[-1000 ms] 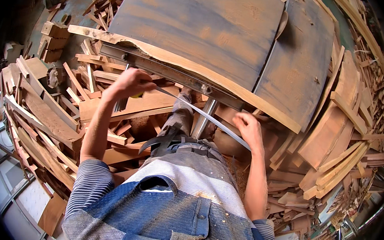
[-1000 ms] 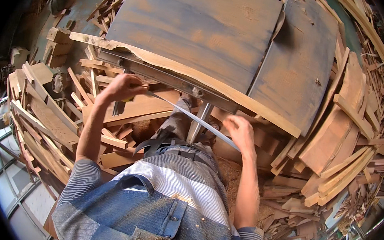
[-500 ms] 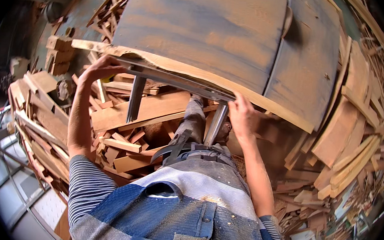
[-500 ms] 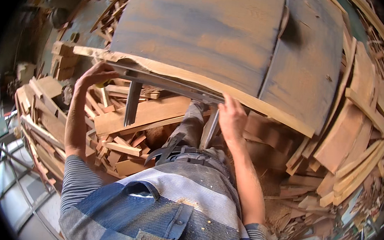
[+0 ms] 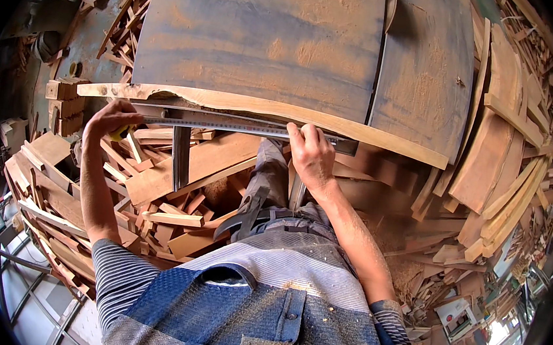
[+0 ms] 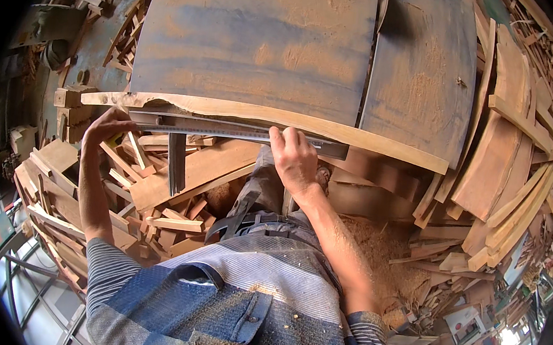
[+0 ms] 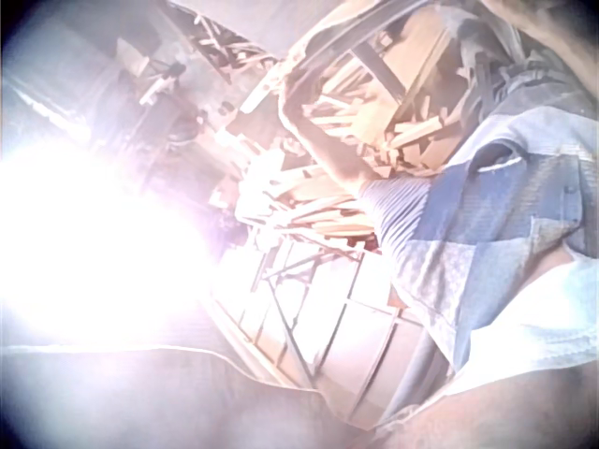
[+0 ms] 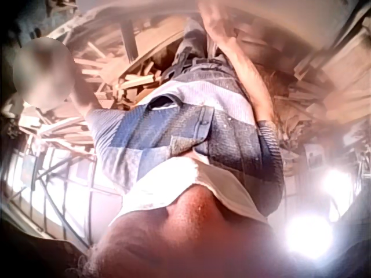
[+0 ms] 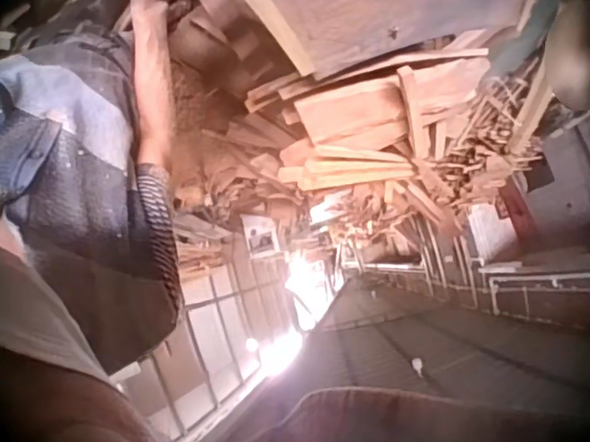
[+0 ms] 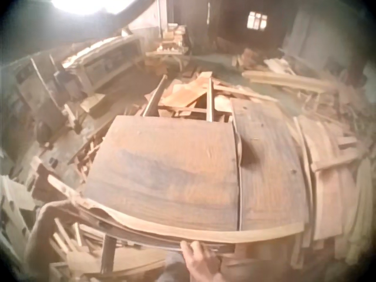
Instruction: The person measures several wooden planks using a yellow measuring tape while standing in a woodworking shop.
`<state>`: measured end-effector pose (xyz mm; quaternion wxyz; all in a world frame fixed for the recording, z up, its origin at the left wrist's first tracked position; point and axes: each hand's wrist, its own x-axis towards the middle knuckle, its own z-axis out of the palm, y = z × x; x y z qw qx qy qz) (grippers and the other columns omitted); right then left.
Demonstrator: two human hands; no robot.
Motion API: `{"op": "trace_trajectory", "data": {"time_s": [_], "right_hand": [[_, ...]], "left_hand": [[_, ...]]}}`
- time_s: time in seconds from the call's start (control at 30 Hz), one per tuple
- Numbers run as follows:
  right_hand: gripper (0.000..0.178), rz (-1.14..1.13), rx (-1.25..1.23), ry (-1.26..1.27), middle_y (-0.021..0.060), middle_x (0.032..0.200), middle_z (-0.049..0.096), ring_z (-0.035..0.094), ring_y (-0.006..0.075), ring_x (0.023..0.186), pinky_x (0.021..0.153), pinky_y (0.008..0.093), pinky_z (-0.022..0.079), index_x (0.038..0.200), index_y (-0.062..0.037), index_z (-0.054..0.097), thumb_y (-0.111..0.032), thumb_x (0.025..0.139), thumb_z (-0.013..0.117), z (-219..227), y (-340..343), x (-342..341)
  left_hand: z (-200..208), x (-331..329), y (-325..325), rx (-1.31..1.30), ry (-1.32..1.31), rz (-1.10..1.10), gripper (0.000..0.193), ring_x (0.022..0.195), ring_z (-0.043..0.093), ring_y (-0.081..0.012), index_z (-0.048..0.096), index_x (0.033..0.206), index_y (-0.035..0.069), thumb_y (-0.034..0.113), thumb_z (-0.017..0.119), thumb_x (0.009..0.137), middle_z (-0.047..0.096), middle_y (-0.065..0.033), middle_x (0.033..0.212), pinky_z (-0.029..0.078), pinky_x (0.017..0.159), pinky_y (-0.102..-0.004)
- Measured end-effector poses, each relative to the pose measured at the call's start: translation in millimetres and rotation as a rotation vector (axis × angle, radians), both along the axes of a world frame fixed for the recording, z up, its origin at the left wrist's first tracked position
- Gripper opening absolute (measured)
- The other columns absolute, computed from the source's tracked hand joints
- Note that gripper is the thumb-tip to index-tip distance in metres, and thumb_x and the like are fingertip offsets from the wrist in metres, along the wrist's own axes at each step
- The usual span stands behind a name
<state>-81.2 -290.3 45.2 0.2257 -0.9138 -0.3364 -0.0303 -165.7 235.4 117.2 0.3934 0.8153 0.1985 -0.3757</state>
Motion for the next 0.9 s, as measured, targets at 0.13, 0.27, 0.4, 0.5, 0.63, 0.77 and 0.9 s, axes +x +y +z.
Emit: {"op": "trace_trajectory", "data": {"time_s": [0.13, 0.27, 0.4, 0.5, 0.63, 0.77, 0.9], "right_hand": [[0.035, 0.013, 0.029, -0.018, 0.0053, 0.087, 0.053, 0.065, 0.0241, 0.081, 0.064, 0.0361, 0.058, 0.117, -0.0090, 0.070, -0.003, 0.082, 0.071, 1.2, 14.0, 6.4], [0.031, -0.045, 0.024, 0.033, 0.0053, 0.087, 0.054, 0.066, 0.0238, 0.082, 0.064, 0.0373, 0.058, 0.110, -0.0115, 0.071, -0.005, 0.080, 0.076, -21.6, 16.8, 15.1], [0.023, -0.044, 0.022, 0.018, 0.0045, 0.090, 0.057, 0.066, 0.0233, 0.083, 0.065, 0.0353, 0.059, 0.106, -0.0126, 0.071, -0.008, 0.083, 0.070, -29.8, 19.3, 22.8], [0.022, -0.044, 0.036, 0.024, 0.0045, 0.092, 0.059, 0.067, 0.0245, 0.085, 0.066, 0.0372, 0.059, 0.105, -0.0139, 0.071, -0.009, 0.083, 0.072, -29.9, 21.9, 25.8], [0.022, -0.072, 0.004, 0.109, 0.0053, 0.094, 0.060, 0.067, 0.0269, 0.090, 0.069, 0.0404, 0.059, 0.104, -0.0139, 0.071, -0.012, 0.084, 0.077, -26.4, 31.7, 25.3], [0.025, -0.093, 0.080, 0.186, 0.0060, 0.097, 0.064, 0.068, 0.0323, 0.090, 0.074, 0.0447, 0.056, 0.104, -0.0116, 0.073, -0.011, 0.081, 0.082, -27.2, 33.6, 26.5], [0.025, -0.135, 0.103, 0.291, 0.0078, 0.099, 0.066, 0.069, 0.0344, 0.091, 0.076, 0.0457, 0.055, 0.103, -0.0108, 0.072, -0.011, 0.081, 0.082, -28.4, 33.3, 29.5]], "left_hand": [[10.8, 10.3, -5.7, 0.120, 0.038, 0.025, 0.041, 0.063, 0.064, -0.0098, 0.077, 0.090, 0.001, 0.042, 0.080, 0.089, 0.066, -0.0010, 0.070, 0.053, 0.058, -0.0277], [-24.4, 19.5, -12.5, 0.238, 0.007, 0.080, 0.039, 0.064, 0.062, -0.0103, 0.077, 0.093, 0.002, 0.041, 0.079, 0.091, 0.064, -0.0006, 0.071, 0.051, 0.058, -0.0304], [-33.1, 28.2, -24.6, 0.260, -0.017, 0.125, 0.043, 0.063, 0.060, -0.0105, 0.078, 0.099, 0.000, 0.042, 0.080, 0.090, 0.066, -0.0024, 0.074, 0.051, 0.058, -0.0308], [-40.0, 29.7, -25.4, 0.242, -0.095, 0.059, 0.044, 0.059, 0.056, -0.0085, 0.079, 0.091, 0.000, 0.044, 0.080, 0.091, 0.062, 0.0009, 0.067, 0.045, 0.053, -0.0298], [-43.1, 37.4, -21.6, 0.349, -0.064, 0.030, 0.044, 0.059, 0.056, -0.0100, 0.080, 0.088, 0.003, 0.047, 0.080, 0.088, 0.063, 0.0004, 0.065, 0.045, 0.054, -0.0315], [-40.8, 37.6, -27.4, 0.358, -0.060, 0.067, 0.047, 0.074, 0.072, -0.0190, 0.082, 0.106, 0.005, 0.047, 0.079, 0.085, 0.078, -0.0109, 0.086, 0.057, 0.068, -0.0346], [-51.5, 37.4, -31.9, 0.445, -0.123, 0.026, 0.041, 0.070, 0.073, -0.0210, 0.083, 0.100, 0.007, 0.045, 0.079, 0.085, 0.075, -0.0126, 0.077, 0.058, 0.068, -0.0365]]}}
